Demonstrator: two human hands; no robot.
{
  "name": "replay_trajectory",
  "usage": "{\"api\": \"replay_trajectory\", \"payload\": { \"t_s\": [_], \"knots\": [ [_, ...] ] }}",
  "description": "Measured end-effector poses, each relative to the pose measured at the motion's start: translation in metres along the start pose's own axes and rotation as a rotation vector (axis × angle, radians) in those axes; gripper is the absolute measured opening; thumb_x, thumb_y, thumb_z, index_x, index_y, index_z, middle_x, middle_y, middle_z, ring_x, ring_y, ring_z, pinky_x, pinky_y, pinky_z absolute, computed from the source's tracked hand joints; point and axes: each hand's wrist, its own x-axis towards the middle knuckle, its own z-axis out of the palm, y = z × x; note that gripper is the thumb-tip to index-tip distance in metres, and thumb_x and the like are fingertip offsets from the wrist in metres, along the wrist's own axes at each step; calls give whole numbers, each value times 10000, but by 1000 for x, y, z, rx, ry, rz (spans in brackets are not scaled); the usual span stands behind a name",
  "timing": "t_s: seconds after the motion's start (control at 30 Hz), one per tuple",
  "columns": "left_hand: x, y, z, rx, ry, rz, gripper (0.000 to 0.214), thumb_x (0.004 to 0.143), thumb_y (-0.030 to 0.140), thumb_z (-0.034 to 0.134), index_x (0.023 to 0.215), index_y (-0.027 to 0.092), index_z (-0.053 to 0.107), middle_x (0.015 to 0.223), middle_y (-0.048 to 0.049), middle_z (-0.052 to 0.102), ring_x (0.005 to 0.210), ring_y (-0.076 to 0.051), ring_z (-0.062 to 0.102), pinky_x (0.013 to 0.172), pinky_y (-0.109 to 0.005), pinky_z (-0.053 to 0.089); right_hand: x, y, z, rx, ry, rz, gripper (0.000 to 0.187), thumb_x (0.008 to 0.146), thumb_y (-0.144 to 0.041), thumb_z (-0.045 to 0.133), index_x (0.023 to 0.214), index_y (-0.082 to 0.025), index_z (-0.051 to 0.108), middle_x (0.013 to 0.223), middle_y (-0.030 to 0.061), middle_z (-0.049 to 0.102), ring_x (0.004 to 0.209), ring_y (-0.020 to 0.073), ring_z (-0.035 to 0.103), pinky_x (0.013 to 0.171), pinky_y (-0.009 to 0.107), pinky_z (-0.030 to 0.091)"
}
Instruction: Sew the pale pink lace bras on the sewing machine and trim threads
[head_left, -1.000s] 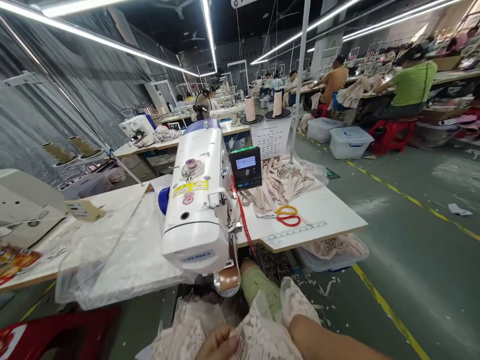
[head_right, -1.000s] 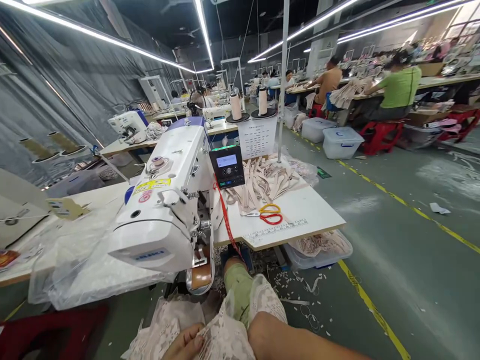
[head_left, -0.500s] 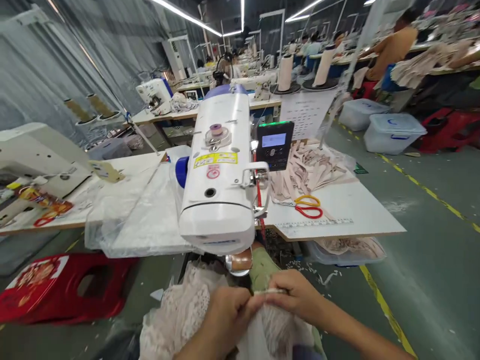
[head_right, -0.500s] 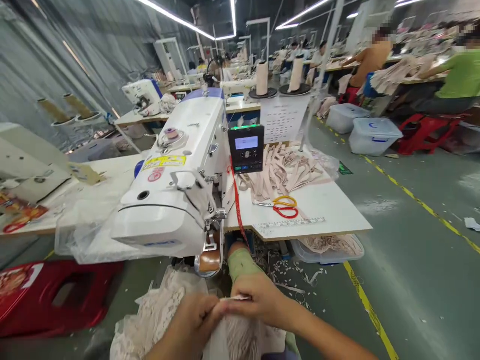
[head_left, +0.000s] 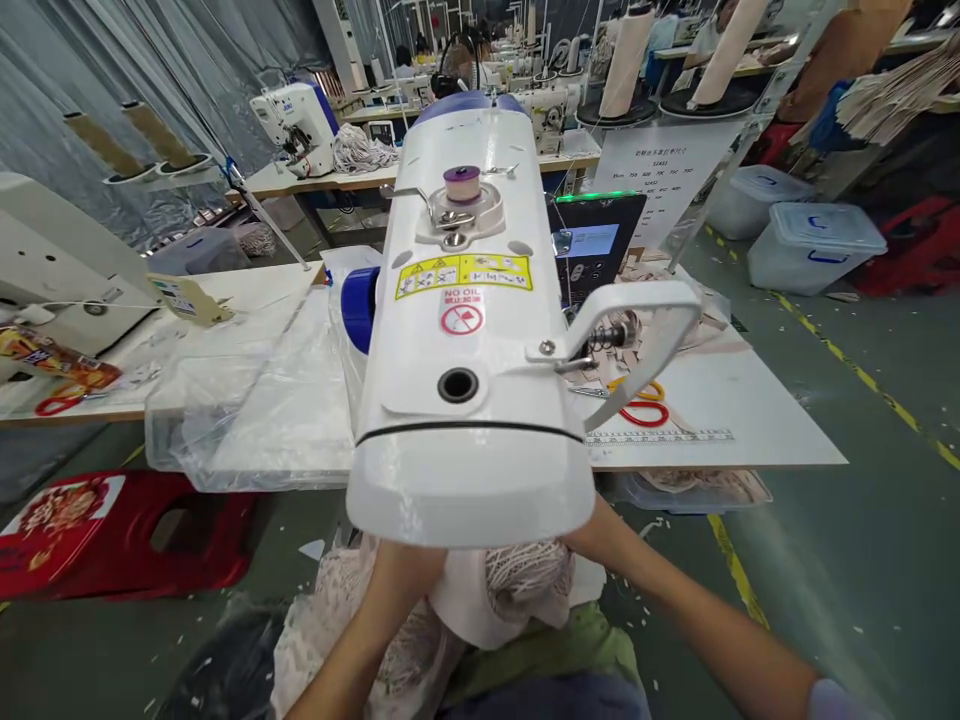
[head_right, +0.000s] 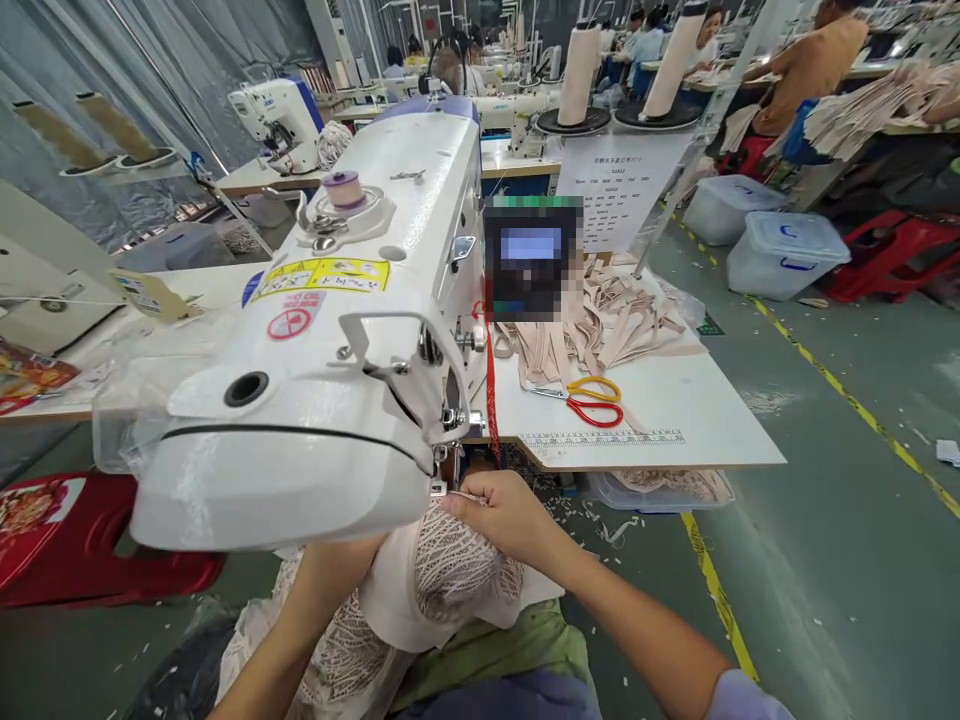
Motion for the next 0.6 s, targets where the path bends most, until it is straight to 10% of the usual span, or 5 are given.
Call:
{"api": "replay_trajectory", "payload": {
  "t_s": [0.6],
  "knots": [
    [-5,-11,-8,482,161,223,303,801,443,540,728,224,736,708,-55,747,910,-295,681,822,-335,558,0,25,4,214,-174,28,613,734,-713,668,974,-150,705,921,78,698,976,279,619,942,415,486]
  ]
}}
